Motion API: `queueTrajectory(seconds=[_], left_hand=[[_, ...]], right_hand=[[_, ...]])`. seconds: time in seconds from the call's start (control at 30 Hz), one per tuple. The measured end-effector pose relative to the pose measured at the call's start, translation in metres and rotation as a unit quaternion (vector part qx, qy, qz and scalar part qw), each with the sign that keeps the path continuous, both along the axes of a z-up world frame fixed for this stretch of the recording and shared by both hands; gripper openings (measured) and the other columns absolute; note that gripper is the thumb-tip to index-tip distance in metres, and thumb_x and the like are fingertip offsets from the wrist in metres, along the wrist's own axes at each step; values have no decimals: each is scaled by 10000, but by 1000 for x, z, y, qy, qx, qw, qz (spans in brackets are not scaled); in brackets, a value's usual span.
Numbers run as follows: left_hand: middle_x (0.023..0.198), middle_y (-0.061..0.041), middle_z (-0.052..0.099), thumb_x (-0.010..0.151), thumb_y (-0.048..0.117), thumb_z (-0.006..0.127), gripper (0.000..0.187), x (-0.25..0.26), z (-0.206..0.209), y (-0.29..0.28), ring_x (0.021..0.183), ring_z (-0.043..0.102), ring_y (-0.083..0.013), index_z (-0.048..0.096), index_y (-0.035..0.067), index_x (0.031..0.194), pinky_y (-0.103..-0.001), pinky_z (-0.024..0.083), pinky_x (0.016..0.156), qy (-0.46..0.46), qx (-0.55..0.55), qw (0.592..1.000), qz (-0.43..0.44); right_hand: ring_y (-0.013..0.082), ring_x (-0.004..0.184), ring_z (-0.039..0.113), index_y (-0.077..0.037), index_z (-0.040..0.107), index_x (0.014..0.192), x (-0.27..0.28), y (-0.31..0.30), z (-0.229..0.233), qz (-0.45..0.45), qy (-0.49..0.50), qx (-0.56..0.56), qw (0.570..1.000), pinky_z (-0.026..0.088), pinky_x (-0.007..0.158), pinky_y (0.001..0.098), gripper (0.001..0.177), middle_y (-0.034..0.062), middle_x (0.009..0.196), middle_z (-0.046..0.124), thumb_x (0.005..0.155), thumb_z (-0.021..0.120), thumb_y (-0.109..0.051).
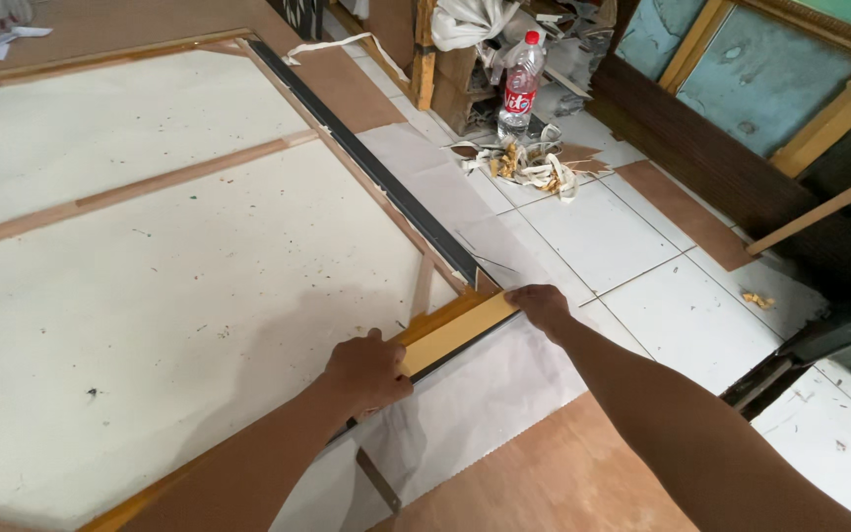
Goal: The person applies yellow tape along the edges of a large rectangular frame lying on the floor. They smooth the tape with a cloth, cut it with a knife, and continue taping the remaining sides. The person then lifts the frame and places it against a wall.
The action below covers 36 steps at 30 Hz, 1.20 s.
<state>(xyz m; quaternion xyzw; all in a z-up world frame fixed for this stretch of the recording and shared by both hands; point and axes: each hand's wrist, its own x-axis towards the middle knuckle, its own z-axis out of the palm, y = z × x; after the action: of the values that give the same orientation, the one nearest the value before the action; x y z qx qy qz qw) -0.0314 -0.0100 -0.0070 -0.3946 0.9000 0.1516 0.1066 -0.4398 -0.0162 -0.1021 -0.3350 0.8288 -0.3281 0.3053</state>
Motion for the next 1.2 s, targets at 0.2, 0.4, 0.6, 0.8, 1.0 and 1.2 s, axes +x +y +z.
queueTrajectory(seconds=[0.2, 0.4, 0.6, 0.8, 1.0, 1.2], left_hand=[[1163, -182, 688, 917, 476, 621, 528, -20, -17, -7, 997, 785, -380, 810, 145, 1283, -513, 619, 771, -43, -11, 999, -7], [1178, -164, 699, 947, 436, 614, 576, -33, -9, 0, 1024, 790, -329, 768, 66, 1360, -479, 622, 793, -65, -24, 998, -2], [1162, -173, 698, 970, 444, 621, 579, -38, -12, -3, 1015, 787, -325, 749, 50, 1374, -467, 622, 790, -68, -16, 998, 4], [1199, -184, 714, 978, 433, 629, 623, -35, 12, 1, 1074, 781, -346, 725, -6, 1410, -490, 627, 839, -73, 10, 997, 11], [1185, -189, 711, 979, 443, 641, 624, -40, -4, -3, 1072, 777, -353, 717, 3, 1416, -499, 626, 851, -79, 21, 997, 14], [1150, -171, 711, 959, 437, 627, 613, -40, -17, -5, 1051, 780, -342, 728, 16, 1392, -490, 624, 834, -93, 3, 996, 15]], right_hand=[[260, 1006, 804, -282, 913, 1225, 13, 3, 1, 36, 76, 33, 996, 636, 905, 368, 377, 86, 1067, 865, 945, 878, -531], [300, 1076, 827, -331, 930, 1137, 14, -2, 2, -1, 103, 27, 994, 657, 914, 375, 327, 46, 1092, 879, 869, 909, -518], [378, 1138, 822, -309, 926, 1161, 30, 6, 30, 5, 138, 74, 988, 672, 913, 412, 336, 121, 1155, 870, 912, 836, -515], [339, 1077, 830, -304, 934, 1139, 17, 1, 20, -14, 91, 58, 994, 655, 871, 364, 301, 104, 1126, 870, 880, 907, -454], [363, 1086, 823, -304, 934, 1098, 6, -4, 5, -5, 86, 42, 995, 658, 844, 390, 310, 123, 1117, 863, 845, 932, -483], [235, 949, 817, -246, 915, 1170, 11, -4, 8, 18, 76, 36, 996, 654, 830, 342, 288, 84, 1007, 862, 912, 901, -374]])
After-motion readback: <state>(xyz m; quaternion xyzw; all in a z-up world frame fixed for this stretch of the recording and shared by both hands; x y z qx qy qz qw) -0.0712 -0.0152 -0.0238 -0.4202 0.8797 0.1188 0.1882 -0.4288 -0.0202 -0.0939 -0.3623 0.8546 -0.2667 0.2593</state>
